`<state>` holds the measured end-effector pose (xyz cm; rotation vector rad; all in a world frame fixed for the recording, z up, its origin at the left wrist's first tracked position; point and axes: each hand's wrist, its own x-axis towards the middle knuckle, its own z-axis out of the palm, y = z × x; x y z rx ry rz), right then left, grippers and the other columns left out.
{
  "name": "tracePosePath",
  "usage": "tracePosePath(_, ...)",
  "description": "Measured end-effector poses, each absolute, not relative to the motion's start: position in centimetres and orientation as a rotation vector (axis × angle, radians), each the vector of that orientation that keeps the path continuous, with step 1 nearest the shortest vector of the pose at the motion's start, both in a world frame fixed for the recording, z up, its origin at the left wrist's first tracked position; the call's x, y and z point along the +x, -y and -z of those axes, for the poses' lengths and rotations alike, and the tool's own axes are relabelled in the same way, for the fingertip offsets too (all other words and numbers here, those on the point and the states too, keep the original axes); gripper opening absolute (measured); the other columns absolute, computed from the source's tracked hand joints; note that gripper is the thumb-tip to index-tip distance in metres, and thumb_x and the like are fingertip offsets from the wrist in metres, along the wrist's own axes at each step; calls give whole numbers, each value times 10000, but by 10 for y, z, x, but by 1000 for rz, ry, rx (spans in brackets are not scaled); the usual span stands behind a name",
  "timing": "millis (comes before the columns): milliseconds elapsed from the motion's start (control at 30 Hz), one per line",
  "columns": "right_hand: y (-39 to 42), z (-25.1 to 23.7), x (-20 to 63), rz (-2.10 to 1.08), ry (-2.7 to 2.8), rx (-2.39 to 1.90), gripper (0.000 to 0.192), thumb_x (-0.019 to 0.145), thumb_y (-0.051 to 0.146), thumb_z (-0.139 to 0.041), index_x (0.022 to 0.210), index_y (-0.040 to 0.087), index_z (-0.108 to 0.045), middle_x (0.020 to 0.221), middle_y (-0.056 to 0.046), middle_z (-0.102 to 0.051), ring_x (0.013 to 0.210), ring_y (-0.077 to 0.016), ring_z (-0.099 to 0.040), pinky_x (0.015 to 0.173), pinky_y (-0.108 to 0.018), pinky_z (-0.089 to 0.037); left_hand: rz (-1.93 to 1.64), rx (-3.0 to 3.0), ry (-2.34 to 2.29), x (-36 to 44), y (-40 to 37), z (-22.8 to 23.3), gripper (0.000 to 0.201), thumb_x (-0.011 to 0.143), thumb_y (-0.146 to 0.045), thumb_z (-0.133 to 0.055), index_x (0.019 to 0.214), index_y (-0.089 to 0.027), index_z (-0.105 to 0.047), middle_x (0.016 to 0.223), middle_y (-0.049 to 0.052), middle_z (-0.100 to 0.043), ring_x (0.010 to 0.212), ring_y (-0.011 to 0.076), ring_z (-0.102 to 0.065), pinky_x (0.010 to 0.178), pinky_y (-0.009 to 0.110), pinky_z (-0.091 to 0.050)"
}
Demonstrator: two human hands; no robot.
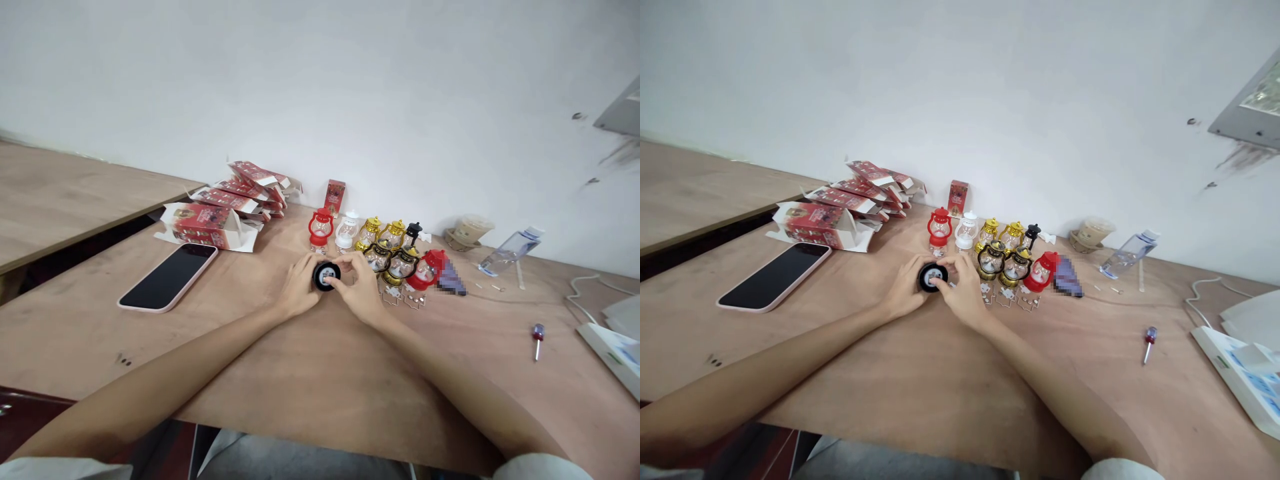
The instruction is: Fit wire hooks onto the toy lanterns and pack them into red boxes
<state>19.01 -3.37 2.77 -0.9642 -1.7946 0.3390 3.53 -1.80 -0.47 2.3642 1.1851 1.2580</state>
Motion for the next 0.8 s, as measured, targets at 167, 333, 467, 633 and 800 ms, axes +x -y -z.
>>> tracePosePath(167, 23, -25, 188, -958, 1530, -1072, 473, 540, 204, -765, 921, 206, -484, 931, -23, -592, 838, -168, -585, 769, -337, -481, -1157, 2438, -1253, 36, 22, 0, 499, 636, -82, -501, 1109, -238, -475, 1176, 39, -554, 1136, 240, -483, 863, 372, -376)
tracePosePath(333, 17, -27, 192, -1109, 1511, -1046, 471, 481, 266, -787, 866, 197, -525, 871, -14, -605, 850, -167, -581, 798, -329, -465, -1093, 2477, -1295, 36, 24, -3, 485, 642, -94, -501, 1106, -235, -478, 1187, 49, -553, 1140, 252, -482, 838, 373, -362)
tracePosePath(467, 17, -26, 205, -978, 1555, -997, 324, 672, 365, -674, 921, 201, -548, 924, -40, -633, 849, -162, -590, 806, -328, -461, -1178, 2409, -1300, 36, 22, -1, 475, 648, -119, -529, 1107, -230, -470, 1168, 52, -559, 1122, 250, -495, 868, 371, -376)
tracePosePath(633, 18, -25, 230, -547, 1952, -1276, 109, 764, 214, -574, 860, 176, -611, 897, -58, -669, 830, -185, -604, 785, -337, -451, -1283, 2341, -1211, 35, 19, 2, 445, 623, -105, -538, 1048, -224, -480, 1108, 45, -574, 1082, 240, -519, 907, 374, -406)
tracePosePath(800, 31, -23, 248, -85, 2318, -1474, 114, 762, 148, -590, 847, 164, -665, 872, -87, -683, 905, -246, -573, 789, -360, -432, -1302, 2333, -1176, 34, 19, 1, 449, 610, -87, -538, 1036, -219, -485, 1092, 45, -576, 1063, 243, -531, 908, 386, -429)
